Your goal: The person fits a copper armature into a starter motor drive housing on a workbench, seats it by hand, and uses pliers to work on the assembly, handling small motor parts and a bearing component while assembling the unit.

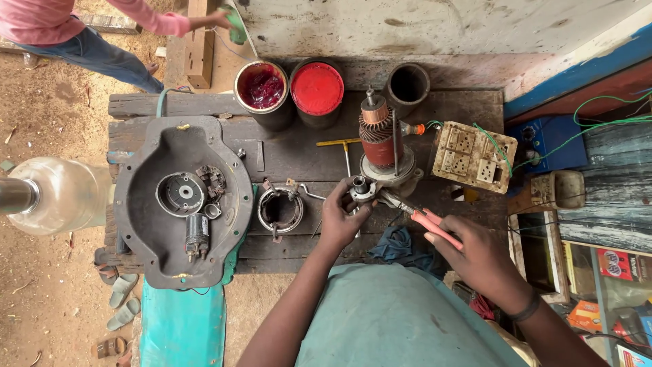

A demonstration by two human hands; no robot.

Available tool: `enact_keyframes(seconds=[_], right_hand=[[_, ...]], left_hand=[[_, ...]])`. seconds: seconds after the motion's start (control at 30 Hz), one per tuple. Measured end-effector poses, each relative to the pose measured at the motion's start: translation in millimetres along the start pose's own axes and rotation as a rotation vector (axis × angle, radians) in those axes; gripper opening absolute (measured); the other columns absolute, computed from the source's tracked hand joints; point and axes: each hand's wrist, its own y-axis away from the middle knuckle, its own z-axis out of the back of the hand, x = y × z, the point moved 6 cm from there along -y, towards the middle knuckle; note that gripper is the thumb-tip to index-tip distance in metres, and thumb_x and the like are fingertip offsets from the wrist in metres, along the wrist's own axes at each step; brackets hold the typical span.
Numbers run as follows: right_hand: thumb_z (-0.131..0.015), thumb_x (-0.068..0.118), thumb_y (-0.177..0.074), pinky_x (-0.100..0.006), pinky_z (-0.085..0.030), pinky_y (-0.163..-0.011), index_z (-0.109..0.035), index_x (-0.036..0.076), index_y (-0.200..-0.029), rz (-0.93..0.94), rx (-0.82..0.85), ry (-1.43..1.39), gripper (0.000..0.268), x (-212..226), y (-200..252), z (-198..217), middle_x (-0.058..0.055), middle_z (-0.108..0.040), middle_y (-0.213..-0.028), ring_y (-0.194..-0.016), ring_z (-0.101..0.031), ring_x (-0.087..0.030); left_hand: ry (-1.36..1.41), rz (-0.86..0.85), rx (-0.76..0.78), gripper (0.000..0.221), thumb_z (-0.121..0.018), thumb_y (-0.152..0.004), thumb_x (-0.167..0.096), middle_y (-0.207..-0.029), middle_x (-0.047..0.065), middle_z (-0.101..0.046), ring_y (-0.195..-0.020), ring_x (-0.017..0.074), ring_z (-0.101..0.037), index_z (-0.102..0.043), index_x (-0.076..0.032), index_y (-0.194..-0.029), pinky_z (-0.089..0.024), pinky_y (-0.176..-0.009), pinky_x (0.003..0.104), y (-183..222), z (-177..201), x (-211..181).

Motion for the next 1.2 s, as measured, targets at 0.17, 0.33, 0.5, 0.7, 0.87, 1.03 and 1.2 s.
enact_keyframes(seconds=[0.17, 0.33, 0.5, 0.7, 0.87, 1.03, 1.2], right_hand=[[-0.074, 0.028, -0.087, -0.041, -0.051, -0.057, -0.068, 0.004, -0.092, -0.083, -0.057, -0.019, 0.026, -1.7, 10.4, 15.7, -0.014, -0.067, -0.073, -0.06, -0.066, -0.025], [-0.077, 0.031, -0.086, -0.041, -0.05, -0.053, -0.065, 0.004, -0.088, -0.006, -0.126, 0.116, 0.029, 12.3, 11.7, 26.1, -0.012, -0.067, -0.076, -0.06, -0.065, -0.026], [-0.077, 0.026, -0.085, -0.042, -0.048, -0.054, -0.064, 0.004, -0.084, 0.166, -0.211, 0.126, 0.026, 19.4, 5.2, 14.7, -0.014, -0.065, -0.073, -0.062, -0.065, -0.03], [-0.079, 0.027, -0.083, -0.041, -0.048, -0.054, -0.067, 0.003, -0.084, 0.017, -0.187, 0.036, 0.027, 9.0, 13.8, 20.8, -0.015, -0.065, -0.071, -0.059, -0.064, -0.031], [-0.077, 0.025, -0.085, -0.039, -0.046, -0.054, -0.066, 0.002, -0.084, 0.076, -0.229, -0.055, 0.026, 6.4, 6.6, 3.6, -0.014, -0.065, -0.071, -0.058, -0.063, -0.027], [-0.075, 0.026, -0.09, -0.035, -0.043, -0.053, -0.068, 0.004, -0.083, -0.095, -0.233, -0.237, 0.024, -56.7, 17.0, -24.6, -0.011, -0.06, -0.065, -0.057, -0.055, -0.018], [-0.069, 0.026, -0.101, -0.033, -0.04, -0.056, -0.065, 0.001, -0.081, -0.191, -0.327, -0.532, 0.032, -183.5, 31.5, -101.6, -0.009, -0.055, -0.069, -0.063, -0.048, -0.012]], left_hand=[[-0.007, 0.03, -0.032, 0.052, -0.073, -0.081, 0.01, -0.121, 0.008, -0.068, -0.115, 0.0149, -0.068, -0.058, 0.0, -0.13, -0.058, -0.101, 0.031, -1.0, 2.4, 8.3], [-0.027, 0.032, -0.025, 0.052, -0.073, -0.081, 0.01, -0.122, 0.007, -0.067, -0.115, 0.0152, -0.068, -0.058, -0.001, -0.13, -0.058, -0.101, 0.031, -1.0, 0.8, 2.1], [-0.047, 0.06, -0.022, 0.051, -0.073, -0.082, 0.01, -0.121, 0.006, -0.066, -0.114, 0.0151, -0.069, -0.058, -0.002, -0.129, -0.058, -0.101, 0.03, -0.9, 0.1, 3.6], [0.05, 0.002, 0.009, 0.049, -0.071, -0.083, 0.013, -0.122, 0.007, -0.066, -0.115, 0.0147, -0.068, -0.057, 0.0, -0.128, -0.058, -0.102, 0.031, -1.9, -0.8, 7.0], [0.061, 0.018, 0.02, 0.049, -0.066, -0.083, 0.014, -0.12, 0.008, -0.068, -0.114, 0.0145, -0.068, -0.056, 0.0, -0.129, -0.057, -0.103, 0.031, 0.3, -1.2, 7.0], [0.023, 0.028, 0.005, 0.049, -0.067, -0.083, 0.013, -0.118, 0.007, -0.069, -0.112, 0.0141, -0.069, -0.057, -0.002, -0.128, -0.057, -0.1, 0.03, -1.9, 0.2, 7.4], [-0.015, 0.006, -0.07, 0.049, -0.069, -0.082, 0.012, -0.116, 0.007, -0.069, -0.11, 0.0129, -0.069, -0.058, -0.001, -0.128, -0.056, -0.096, 0.028, 1.0, 2.8, 19.2]])
